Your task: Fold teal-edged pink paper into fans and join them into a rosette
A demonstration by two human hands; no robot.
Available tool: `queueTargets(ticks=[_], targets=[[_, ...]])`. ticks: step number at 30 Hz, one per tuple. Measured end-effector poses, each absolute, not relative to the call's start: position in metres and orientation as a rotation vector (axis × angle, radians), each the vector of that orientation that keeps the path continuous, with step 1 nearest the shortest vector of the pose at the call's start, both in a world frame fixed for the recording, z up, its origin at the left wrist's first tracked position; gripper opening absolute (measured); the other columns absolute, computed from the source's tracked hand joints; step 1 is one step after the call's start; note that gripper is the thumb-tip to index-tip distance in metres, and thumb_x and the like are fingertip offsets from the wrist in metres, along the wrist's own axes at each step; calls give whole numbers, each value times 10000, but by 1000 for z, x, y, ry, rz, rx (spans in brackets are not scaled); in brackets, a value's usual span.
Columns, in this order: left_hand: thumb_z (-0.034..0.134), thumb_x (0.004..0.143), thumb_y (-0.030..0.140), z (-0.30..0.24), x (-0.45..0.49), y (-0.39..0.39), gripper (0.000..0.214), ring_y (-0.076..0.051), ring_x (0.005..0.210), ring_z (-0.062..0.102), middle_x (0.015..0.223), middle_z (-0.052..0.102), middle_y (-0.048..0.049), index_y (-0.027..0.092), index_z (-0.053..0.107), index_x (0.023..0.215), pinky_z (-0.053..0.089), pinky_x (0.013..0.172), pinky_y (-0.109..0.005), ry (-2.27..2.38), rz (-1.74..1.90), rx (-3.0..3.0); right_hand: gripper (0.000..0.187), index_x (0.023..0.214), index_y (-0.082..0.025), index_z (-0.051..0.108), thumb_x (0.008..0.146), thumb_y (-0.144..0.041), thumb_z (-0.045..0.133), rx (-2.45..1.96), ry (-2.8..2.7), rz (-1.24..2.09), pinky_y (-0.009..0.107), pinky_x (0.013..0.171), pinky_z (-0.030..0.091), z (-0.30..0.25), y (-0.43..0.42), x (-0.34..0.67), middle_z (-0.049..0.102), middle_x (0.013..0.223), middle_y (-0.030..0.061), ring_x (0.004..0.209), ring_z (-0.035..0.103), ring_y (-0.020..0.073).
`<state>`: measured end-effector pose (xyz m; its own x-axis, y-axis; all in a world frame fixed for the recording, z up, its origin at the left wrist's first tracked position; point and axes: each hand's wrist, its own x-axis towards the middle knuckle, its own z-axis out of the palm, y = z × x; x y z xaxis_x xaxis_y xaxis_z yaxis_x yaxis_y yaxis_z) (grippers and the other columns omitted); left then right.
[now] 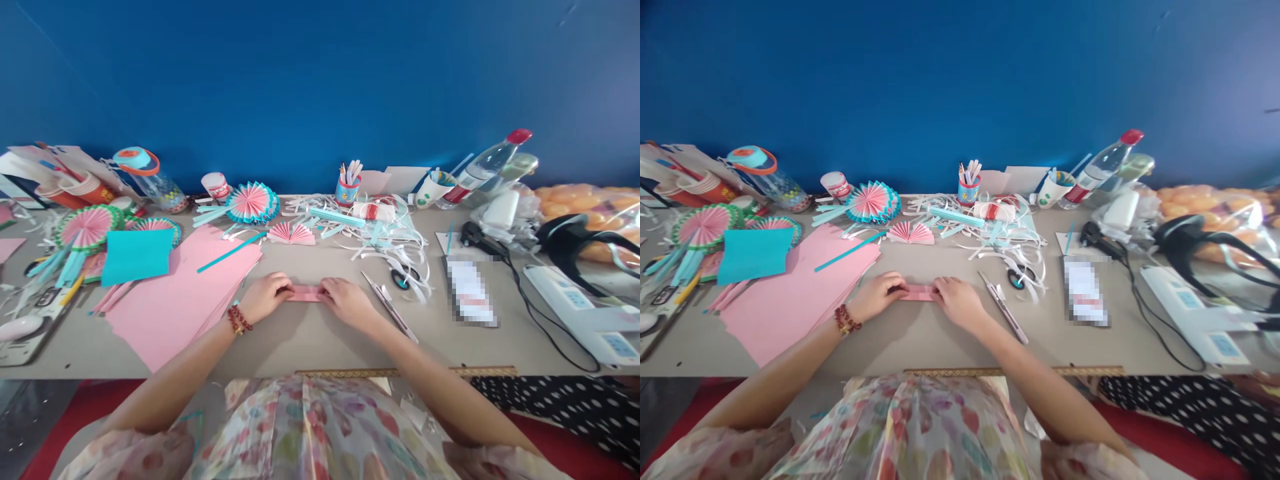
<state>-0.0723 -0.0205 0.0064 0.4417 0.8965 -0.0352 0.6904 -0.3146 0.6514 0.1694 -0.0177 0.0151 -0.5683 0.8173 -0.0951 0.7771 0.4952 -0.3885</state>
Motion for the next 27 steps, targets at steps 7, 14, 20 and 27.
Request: queueTargets(ticks=[7, 14, 20, 27], targets=[[613, 875, 258, 3, -75, -11, 106, -156, 775, 617, 836, 662, -2, 196, 673, 815, 431, 695, -254, 1323, 419, 2087, 121, 980, -193, 621, 965, -234, 508, -1467, -2647, 644, 246, 724, 362, 21, -12, 166, 701, 992, 47, 908, 620, 180], [581, 918, 309, 8, -75, -13, 153, -193, 873, 601, 886, 652, -27, 203, 675, 861, 429, 771, -290, 1303, 409, 2205, 173, 988, -204, 628, 982, -252, 461, -1474, -2675, 646, 242, 688, 348, 23, -7, 162, 712, 1002, 46, 880, 634, 172], [571, 934, 349, 9, -85, -17, 165, -208, 904, 587, 884, 640, -27, 199, 609, 880, 445, 793, -311, 1249, 362, 2309, 184, 1018, -189, 621, 999, -267, 455, -1469, -2701, 573, 244, 723, 375, 30, -14, 163, 705, 1016, 60, 914, 632, 174], [472, 976, 285, 7, -81, -34, 110, -194, 870, 620, 910, 648, -27, 218, 540, 921, 464, 767, -307, 1276, 417, 2323, 302, 1051, -169, 636, 1019, -385, 428, -1299, -2842, 354, 295, 813, 422, 28, -27, 157, 671, 1051, 105, 996, 594, 215]])
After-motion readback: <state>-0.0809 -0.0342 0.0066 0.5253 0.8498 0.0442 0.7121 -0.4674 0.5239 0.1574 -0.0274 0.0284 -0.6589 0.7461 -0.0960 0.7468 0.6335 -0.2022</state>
